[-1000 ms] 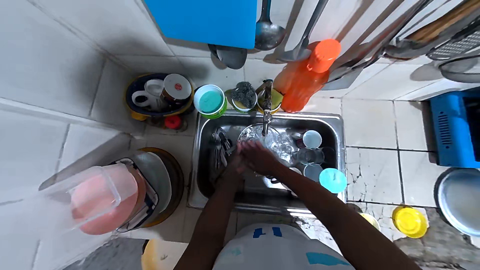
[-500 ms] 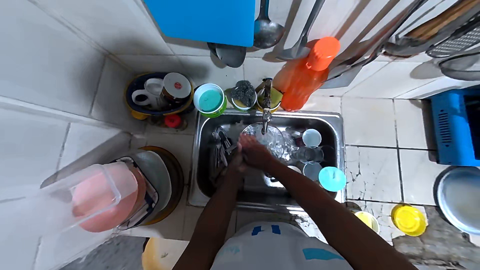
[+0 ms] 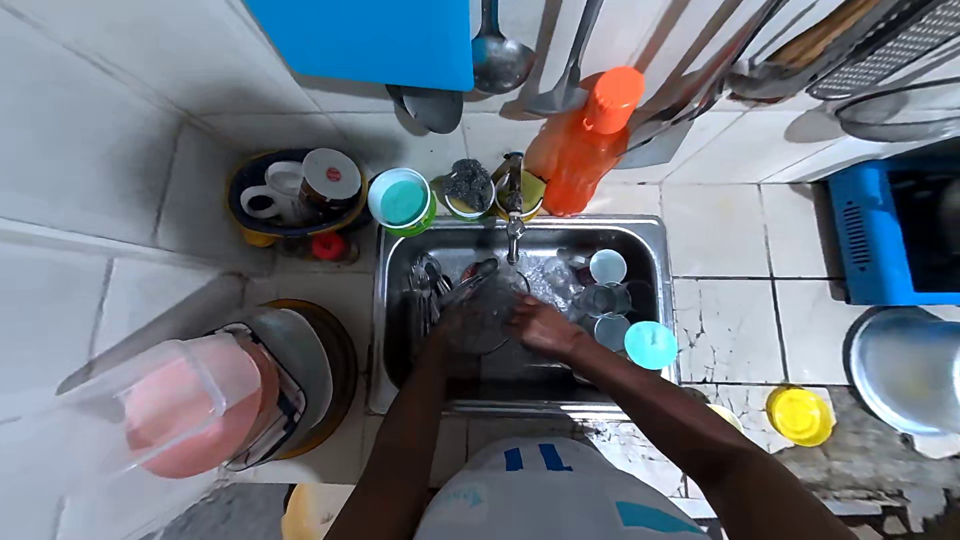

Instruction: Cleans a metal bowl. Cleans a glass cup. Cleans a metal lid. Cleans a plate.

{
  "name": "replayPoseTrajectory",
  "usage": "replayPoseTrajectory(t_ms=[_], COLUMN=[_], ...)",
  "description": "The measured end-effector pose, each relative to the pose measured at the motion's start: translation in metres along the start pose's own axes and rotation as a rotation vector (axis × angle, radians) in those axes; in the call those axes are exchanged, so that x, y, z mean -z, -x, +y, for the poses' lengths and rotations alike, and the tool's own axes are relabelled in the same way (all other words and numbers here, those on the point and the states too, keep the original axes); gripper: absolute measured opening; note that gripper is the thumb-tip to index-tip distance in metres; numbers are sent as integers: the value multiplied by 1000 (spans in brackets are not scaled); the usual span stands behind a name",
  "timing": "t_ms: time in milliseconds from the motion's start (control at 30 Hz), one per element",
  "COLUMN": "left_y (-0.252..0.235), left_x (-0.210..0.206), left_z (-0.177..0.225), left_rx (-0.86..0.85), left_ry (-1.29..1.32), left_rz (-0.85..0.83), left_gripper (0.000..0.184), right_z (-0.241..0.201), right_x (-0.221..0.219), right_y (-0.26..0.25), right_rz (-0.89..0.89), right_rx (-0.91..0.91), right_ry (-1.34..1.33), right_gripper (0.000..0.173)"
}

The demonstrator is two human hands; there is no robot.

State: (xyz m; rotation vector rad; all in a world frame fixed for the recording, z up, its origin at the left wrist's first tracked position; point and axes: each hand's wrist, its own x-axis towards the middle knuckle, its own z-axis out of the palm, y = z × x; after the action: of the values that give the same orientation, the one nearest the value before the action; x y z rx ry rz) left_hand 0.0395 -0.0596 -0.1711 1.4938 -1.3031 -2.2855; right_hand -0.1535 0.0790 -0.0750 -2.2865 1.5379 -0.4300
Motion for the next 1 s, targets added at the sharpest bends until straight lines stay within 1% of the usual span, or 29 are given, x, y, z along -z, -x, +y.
replayPoseTrajectory(t_ms=[33, 67, 100, 133, 167, 200, 233, 267, 300, 333, 367, 400, 433, 467, 500, 533, 567, 633, 700, 733, 767, 800, 833, 867, 933, 1000], left_y=[6, 13, 20, 21, 20, 17, 13, 9, 4, 3, 4, 3, 2, -3, -10, -17, -23, -26, -18, -12, -4, 3, 11, 17, 22, 16], left_x=[2, 3, 4, 5, 7, 9, 6, -2, -16, -30, -42, -53, -66, -81, -97, -113, -127, -142, -138, -130, -119, -106, -92, -79, -57, -44], left_z=[5, 9, 14, 17, 20, 24, 31, 40, 51, 60, 64, 65, 68, 69, 65, 59, 50, 28, 6, -3, -10, -15, -20, -24, -30, -36], left_rx=[-3, 6, 18, 17, 8, -24, -60, -84, -103, -128, -177, -241, -297, -356, -419, -465, -523, -710, -943, -1031, -1067, -1069, -1064, -1060, -993, -843], left_ry=[11, 102, 293, 535, 732, 828, 819, 731, 599, 406, 159, -145, -455, -684, -827, -913, -930, -933, -1056, -1142, -1229, -1297, -1319, -1315, -1313, -1243], left_rz=[-24, -21, -4, -6, -3, 29, 128, 294, 505, 650, 697, 695, 672, 641, 619, 595, 564, 451, 287, 201, 98, -8, -91, -133, -118, 30], left_gripper=[44, 38, 33, 33, 39, 48, 52, 51, 52, 53, 54, 52, 54, 60, 64, 65, 65, 63, 57, 56, 59, 61, 60, 57, 54, 54], right_z=[-5, -10, -14, -15, -15, -13, -8, -3, 3, 10, 16, 22, 28, 33, 37, 38, 39, 41, 44, 45, 46, 47, 47, 46, 39, 33], right_x=[6, 11, 15, 19, 20, 18, 13, 4, -6, -17, -29, -39, -47, -55, -62, -66, -68, -62, -53, -49, -46, -44, -43, -42, -37, -36], right_y=[-3, -6, -9, -12, -15, -19, -23, -27, -32, -36, -39, -41, -43, -42, -40, -37, -32, -23, -16, -13, -10, -4, 2, 9, 14, 16], right_rz=[-8, -4, -1, -12, -11, 18, 48, 94, 159, 232, 303, 357, 401, 440, 475, 522, 574, 690, 795, 867, 930, 960, 966, 959, 980, 1006], right_rx=[-18, -65, -138, -235, -332, -424, -514, -588, -646, -690, -731, -779, -835, -896, -950, -992, -1001, -935, -847, -851, -881, -886, -891, -890, -928, -971], right_ry=[-61, -127, -205, -304, -410, -517, -637, -761, -902, -1058, -1213, -1337, -1409, -1435, -1444, -1461, -1489, -1623, -1880, -1996, -2011, -1976, -1945, -1937, -1958, -1988], right_gripper=[21, 22, 24, 30, 34, 36, 36, 33, 29, 24, 21, 21, 22, 21, 21, 22, 25, 32, 37, 34, 30, 30, 30, 30, 29, 28])
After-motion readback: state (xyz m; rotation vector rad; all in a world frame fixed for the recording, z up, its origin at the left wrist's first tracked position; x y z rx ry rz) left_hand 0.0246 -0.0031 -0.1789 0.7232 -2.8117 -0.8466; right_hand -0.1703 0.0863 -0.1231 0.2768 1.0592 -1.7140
